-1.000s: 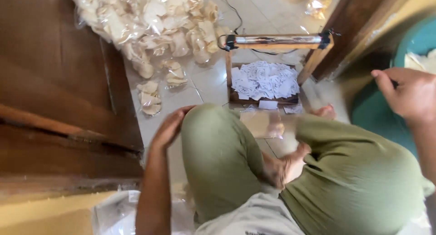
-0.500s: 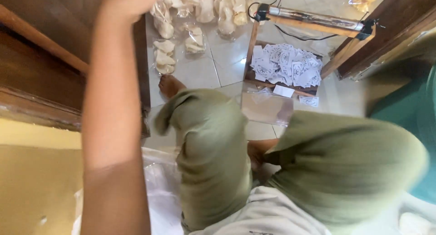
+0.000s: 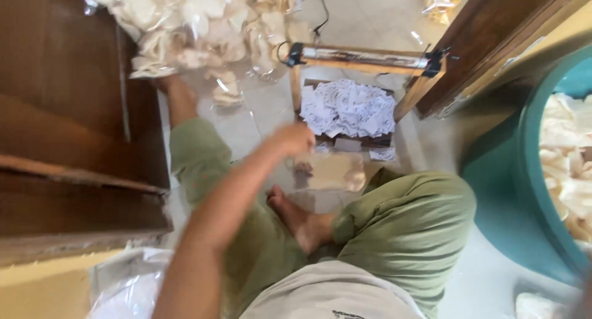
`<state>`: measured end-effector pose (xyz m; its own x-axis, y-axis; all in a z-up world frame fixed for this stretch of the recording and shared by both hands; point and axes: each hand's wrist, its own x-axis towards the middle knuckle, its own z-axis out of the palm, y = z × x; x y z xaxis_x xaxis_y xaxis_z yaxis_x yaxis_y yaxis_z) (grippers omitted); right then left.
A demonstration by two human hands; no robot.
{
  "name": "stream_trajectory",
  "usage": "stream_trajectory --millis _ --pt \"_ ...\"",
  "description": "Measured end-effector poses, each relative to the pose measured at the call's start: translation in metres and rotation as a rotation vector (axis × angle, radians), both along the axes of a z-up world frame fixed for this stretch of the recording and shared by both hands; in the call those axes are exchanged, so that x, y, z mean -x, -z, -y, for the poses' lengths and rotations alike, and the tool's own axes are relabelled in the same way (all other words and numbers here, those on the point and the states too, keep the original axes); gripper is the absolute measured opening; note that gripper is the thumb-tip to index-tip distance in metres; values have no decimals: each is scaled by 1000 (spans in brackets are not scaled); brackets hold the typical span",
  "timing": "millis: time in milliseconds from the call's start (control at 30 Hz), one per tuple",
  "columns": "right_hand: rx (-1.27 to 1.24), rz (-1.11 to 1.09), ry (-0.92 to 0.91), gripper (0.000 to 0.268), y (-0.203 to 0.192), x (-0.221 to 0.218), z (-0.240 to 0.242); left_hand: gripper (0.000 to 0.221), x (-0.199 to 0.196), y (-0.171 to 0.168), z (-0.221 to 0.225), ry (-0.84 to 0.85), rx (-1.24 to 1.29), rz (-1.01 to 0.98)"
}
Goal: Filling small plastic bags with crackers and sealing them using a manual heat sealer
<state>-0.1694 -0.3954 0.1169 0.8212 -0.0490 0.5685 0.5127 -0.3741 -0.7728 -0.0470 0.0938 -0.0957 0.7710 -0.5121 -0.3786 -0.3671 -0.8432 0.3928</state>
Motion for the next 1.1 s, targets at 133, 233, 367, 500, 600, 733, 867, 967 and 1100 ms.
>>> stream_trajectory --millis 133,233,367,500,600,733,867,967,1100 --pt "-117 -3 22 18 34 30 -110 16 68 86 60 -48 140 144" --pt "-15 -156 -90 10 57 39 -179 37 83 107 87 -166 105 120" --pt "227 -474 -716 11 93 71 -238 55 87 105 107 -304 -84 -60" --pt "358 -412 -884 14 106 90 -259 64 64 114 109 -199 -156 -135" --pt "369 -358 -844 13 98 98 -260 42 67 128 108 -265 -175 -162" --pt "131 -438 -763 8 85 88 -252 20 54 126 96 -388 25 -229" --pt "95 -510 -643 8 110 78 -240 26 69 113 74 -481 557 -239" --pt "-22 -528 -229 15 123 47 -213 26 62 21 61 -528 437 -507" --pt "259 -322 -33 95 103 -11 -188 31 81 -18 42 -464 931 -685"
